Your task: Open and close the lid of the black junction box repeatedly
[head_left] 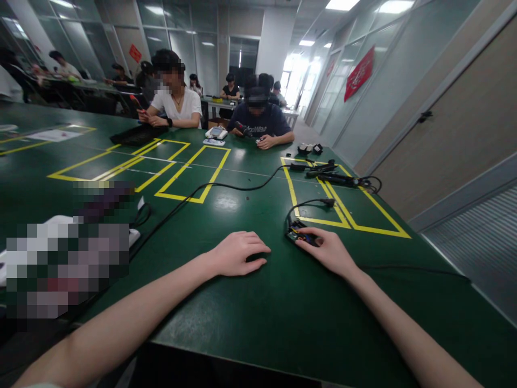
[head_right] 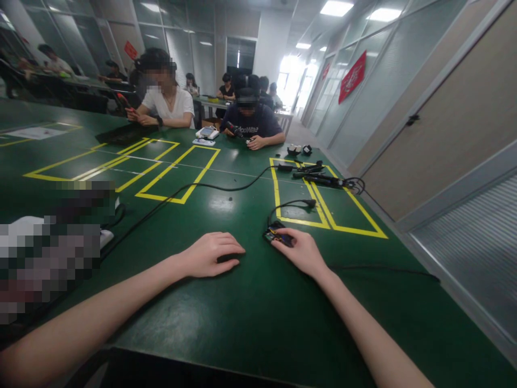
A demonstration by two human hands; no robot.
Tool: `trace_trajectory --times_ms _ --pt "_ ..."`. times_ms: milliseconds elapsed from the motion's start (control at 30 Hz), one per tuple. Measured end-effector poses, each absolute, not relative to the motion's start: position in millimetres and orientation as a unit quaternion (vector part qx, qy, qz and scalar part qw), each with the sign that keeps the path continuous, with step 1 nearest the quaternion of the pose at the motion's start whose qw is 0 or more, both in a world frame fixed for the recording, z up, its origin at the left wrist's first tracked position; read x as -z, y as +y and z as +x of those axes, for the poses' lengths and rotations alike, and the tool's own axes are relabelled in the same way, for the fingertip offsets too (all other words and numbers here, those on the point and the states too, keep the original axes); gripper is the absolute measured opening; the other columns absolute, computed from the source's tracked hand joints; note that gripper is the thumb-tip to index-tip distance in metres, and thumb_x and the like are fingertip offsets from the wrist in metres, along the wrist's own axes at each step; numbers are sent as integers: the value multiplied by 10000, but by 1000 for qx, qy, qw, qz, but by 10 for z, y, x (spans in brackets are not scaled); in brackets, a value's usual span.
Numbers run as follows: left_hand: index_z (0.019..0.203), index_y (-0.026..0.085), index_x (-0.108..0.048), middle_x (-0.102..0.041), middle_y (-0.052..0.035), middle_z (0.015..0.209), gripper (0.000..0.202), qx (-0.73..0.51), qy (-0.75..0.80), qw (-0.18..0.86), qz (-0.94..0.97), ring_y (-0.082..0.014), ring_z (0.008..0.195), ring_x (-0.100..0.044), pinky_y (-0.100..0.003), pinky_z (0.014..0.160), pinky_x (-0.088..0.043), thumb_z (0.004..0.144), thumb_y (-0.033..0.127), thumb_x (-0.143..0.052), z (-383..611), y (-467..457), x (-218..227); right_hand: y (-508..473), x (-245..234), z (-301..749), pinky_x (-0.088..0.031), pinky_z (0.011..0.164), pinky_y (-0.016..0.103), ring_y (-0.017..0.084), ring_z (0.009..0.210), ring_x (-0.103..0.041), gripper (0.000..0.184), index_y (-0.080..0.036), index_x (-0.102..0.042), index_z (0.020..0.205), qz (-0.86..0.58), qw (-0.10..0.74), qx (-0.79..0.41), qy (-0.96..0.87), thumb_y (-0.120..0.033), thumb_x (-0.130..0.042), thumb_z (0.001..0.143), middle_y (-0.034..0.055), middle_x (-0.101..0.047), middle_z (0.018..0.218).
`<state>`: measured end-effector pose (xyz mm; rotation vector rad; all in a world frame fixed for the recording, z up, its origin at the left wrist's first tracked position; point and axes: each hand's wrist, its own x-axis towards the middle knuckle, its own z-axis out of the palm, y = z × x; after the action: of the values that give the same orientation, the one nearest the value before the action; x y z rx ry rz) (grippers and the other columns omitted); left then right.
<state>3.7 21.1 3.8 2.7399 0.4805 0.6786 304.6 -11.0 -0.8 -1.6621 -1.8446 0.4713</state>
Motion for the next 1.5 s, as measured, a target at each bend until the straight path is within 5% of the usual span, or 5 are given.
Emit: trace_trajectory --times_ms 400,633,967,1300,1500 --pt "878 182 -672 -688 -47 765 392 -244 128 171 946 -207 724 -644 -320 699 -508 867 573 -701 12 140 -131 -523 -146 2188 -601 915 358 250 1010 -769 271 -200 -770 1125 -340 277 -330 -836 -263 -733 864 86 -802 1125" --pt "1365 163 -583 -750 -102 1111 680 -223 168 167 945 -266 967 -697 -363 887 -525 827 525 -788 5 206 -86 -392 -201 2294 -631 800 315 230 925 -776 230 -189 -780 1090 -393 346 -334 -784 -269 -713 885 83 -806 1055" --pt "1455 180 -515 -679 -147 1308 880 -175 200 159 951 -321 1172 -644 -441 1032 -501 756 594 -855 -18 234 -68 -297 108 2321 -627 917 372 249 1058 -753 260 -230 -750 1133 -362 356 -160 -846 -303 -782 885 87 -778 1138" --pt "1207 184 -676 -667 -107 1195 381 -222 204 161 940 -262 1106 -637 -363 948 -534 895 403 -680 -69 277 -109 -365 -36 2396 -582 785 350 223 886 -697 588 -223 -670 1281 -396 291 -164 -855 -394 -868 755 97 -727 1159" --pt "1006 200 -703 -639 -18 939 215 -158 265 153 939 -155 719 -618 -263 650 -462 869 359 -659 -147 336 -161 -349 9 2361 -572 766 320 199 873 -690 397 -214 -714 1208 -419 297 -186 -838 -212 -743 812 71 -718 1070"
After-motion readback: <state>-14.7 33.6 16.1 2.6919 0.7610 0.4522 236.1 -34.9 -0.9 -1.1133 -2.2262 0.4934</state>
